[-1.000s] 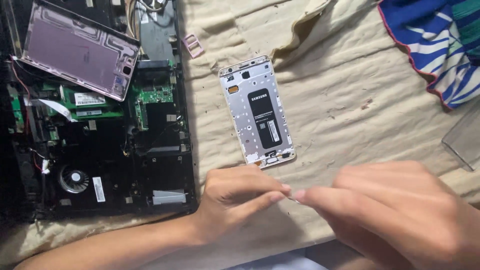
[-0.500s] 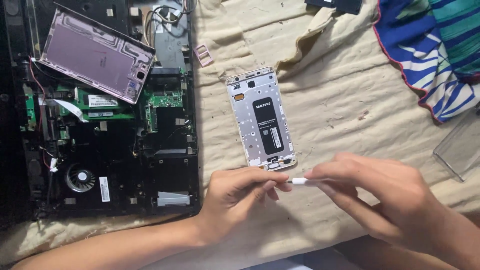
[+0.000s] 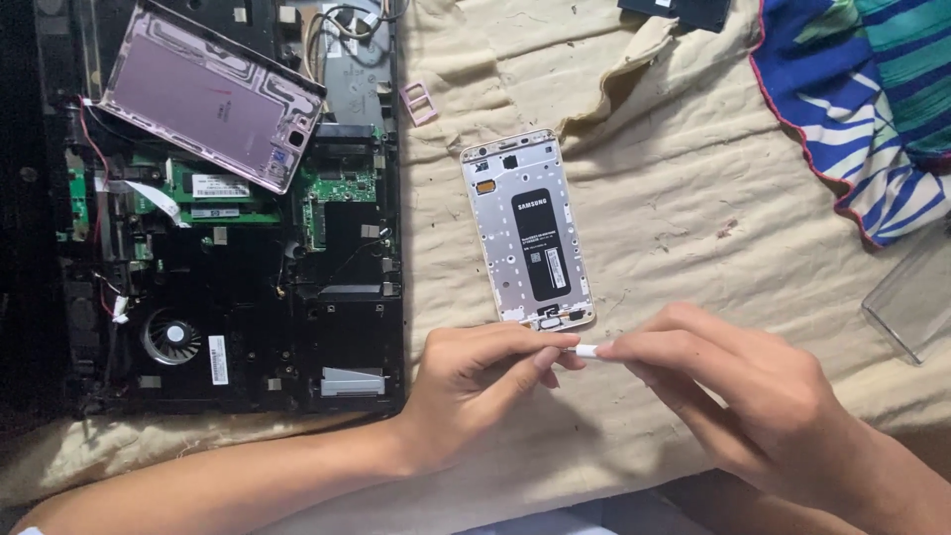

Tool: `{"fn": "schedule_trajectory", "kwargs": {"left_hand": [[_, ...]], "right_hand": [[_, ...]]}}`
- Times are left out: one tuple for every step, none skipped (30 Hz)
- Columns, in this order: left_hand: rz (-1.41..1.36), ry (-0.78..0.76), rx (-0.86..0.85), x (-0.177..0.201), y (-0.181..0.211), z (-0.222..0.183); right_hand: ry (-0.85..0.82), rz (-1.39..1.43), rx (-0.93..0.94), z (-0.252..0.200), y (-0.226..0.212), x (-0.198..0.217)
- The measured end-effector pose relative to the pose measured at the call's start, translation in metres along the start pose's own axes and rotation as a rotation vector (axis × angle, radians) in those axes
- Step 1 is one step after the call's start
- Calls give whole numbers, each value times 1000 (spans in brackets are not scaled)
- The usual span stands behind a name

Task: Disassembling or assembling a smartphone chassis using a precision screwdriver

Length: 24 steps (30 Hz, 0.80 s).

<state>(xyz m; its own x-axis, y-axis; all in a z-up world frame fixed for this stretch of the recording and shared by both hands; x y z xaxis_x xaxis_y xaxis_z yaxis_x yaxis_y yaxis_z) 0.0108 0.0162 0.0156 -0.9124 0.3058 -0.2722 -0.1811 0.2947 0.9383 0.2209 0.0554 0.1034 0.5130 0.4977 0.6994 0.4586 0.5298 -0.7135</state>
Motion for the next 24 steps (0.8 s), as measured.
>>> {"fn": "schedule_trajectory", "kwargs": {"left_hand": [[1, 3, -2, 0, 0, 0], [-29, 2, -4, -1, -1, 0], [-59, 0, -7, -1, -1, -1], [-59, 4, -8, -1, -1, -1], [-59, 11, 0, -1, -1, -1], [-60, 16, 8, 0, -1, -1], [-59, 18, 6, 0, -1, -1], [-84, 17, 35, 0, -2, -1], [-109, 16, 65, 0, -3, -1], [-110, 17, 66, 1, -3, -1], [-100, 19, 85, 1, -4, -1], [-91, 22, 104, 1, -4, -1], [-91, 23, 105, 1, -5, -1], [-93, 27, 107, 1, -5, -1], [-94, 31, 108, 1, -5, -1], [-94, 30, 109, 1, -6, -1], [-95, 29, 112, 1, -6, -1], [-97, 29, 115, 1, -7, -1], [-97, 29, 115, 1, -7, -1], [-108, 22, 122, 1, -8, -1], [-119, 14, 130, 1, -8, -1], [-119, 15, 130, 2, -8, 0], [-111, 19, 123, 2, -7, 0], [-104, 22, 116, 2, -7, 0]], "right_hand": [[-1, -1, 4, 0, -1, 0], [26, -10, -18, 1, -1, 1], [52, -20, -39, 1, -2, 2], [51, -20, -36, 1, -1, 1], [53, -9, -40, 0, 1, 0], [57, 0, -45, 0, 2, -1], [57, 0, -43, 2, 1, 0], [53, 4, -58, 3, 1, 0], [49, 8, -73, 4, 0, 0], [48, 9, -74, 5, 0, 0], [40, 2, -75, 6, 0, 0], [31, -6, -76, 6, 0, 0], [30, -6, -76, 7, 0, 0], [35, -6, -72, 7, 1, -1], [41, -7, -68, 8, 2, -2], [41, -6, -69, 8, 2, -2], [43, 2, -65, 8, 2, -1], [44, 9, -59, 9, 2, -1], [44, 10, -59, 8, 2, -1], [46, 14, -68, 8, 2, -1], [49, 18, -77, 8, 3, -1], [48, 19, -76, 7, 4, -2], [41, 9, -92, 6, 6, -3], [33, -2, -108, 5, 7, -3]]}}
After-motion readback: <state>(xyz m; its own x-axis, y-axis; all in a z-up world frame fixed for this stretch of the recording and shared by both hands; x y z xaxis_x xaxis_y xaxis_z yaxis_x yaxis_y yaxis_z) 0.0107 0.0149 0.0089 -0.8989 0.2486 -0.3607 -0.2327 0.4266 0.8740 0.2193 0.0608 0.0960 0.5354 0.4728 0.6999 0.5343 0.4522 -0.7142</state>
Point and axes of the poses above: each hand's wrist, its own z-axis towards the middle knuckle, its own x-axis out of the back of the hand, y = z × x, the point moved 2 cm from there along z, towards the middle knuckle, and after that the axes turned 12 degrees about x, right-handed, at the moved point
